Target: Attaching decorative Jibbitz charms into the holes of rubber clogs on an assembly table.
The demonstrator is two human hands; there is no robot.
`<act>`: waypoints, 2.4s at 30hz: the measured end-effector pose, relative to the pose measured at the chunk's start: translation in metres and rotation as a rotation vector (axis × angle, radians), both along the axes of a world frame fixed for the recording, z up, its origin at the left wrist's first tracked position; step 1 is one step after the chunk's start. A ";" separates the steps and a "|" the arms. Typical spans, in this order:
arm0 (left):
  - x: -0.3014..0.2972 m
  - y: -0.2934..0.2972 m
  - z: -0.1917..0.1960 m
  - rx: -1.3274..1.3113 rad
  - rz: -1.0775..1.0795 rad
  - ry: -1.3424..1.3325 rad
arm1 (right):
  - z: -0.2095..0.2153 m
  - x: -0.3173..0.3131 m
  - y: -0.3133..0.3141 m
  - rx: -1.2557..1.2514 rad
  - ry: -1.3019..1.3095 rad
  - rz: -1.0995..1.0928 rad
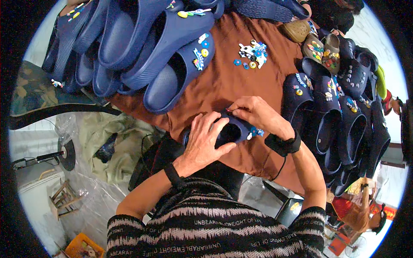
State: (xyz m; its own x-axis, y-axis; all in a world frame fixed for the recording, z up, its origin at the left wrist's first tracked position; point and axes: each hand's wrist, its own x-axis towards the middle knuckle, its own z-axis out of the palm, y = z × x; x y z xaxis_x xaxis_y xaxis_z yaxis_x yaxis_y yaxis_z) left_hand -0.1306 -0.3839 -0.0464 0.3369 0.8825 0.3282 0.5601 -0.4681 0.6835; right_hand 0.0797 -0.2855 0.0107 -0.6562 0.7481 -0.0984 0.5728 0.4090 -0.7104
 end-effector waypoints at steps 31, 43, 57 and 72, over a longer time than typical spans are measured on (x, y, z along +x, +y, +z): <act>0.000 0.000 -0.004 0.062 -0.034 -0.007 | 0.004 0.002 -0.027 0.289 -0.041 -0.013; 0.001 0.001 -0.005 0.094 -0.057 0.032 | 0.007 0.000 -0.035 0.286 -0.255 0.092; 0.001 0.000 -0.002 0.058 -0.036 -0.007 | -0.005 0.014 -0.035 0.008 0.178 -0.217; 0.008 0.017 0.030 -0.115 -0.167 0.235 | -0.029 0.071 -0.095 0.337 0.077 -0.583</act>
State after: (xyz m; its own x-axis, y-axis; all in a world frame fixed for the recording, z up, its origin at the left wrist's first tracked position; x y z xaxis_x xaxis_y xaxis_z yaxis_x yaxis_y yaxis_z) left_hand -0.1224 -0.3668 -0.0169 0.5350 0.8356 0.1250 0.6310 -0.4935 0.5985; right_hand 0.1503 -0.3809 -0.0187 -0.1318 0.9635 0.2329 0.7200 0.2545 -0.6456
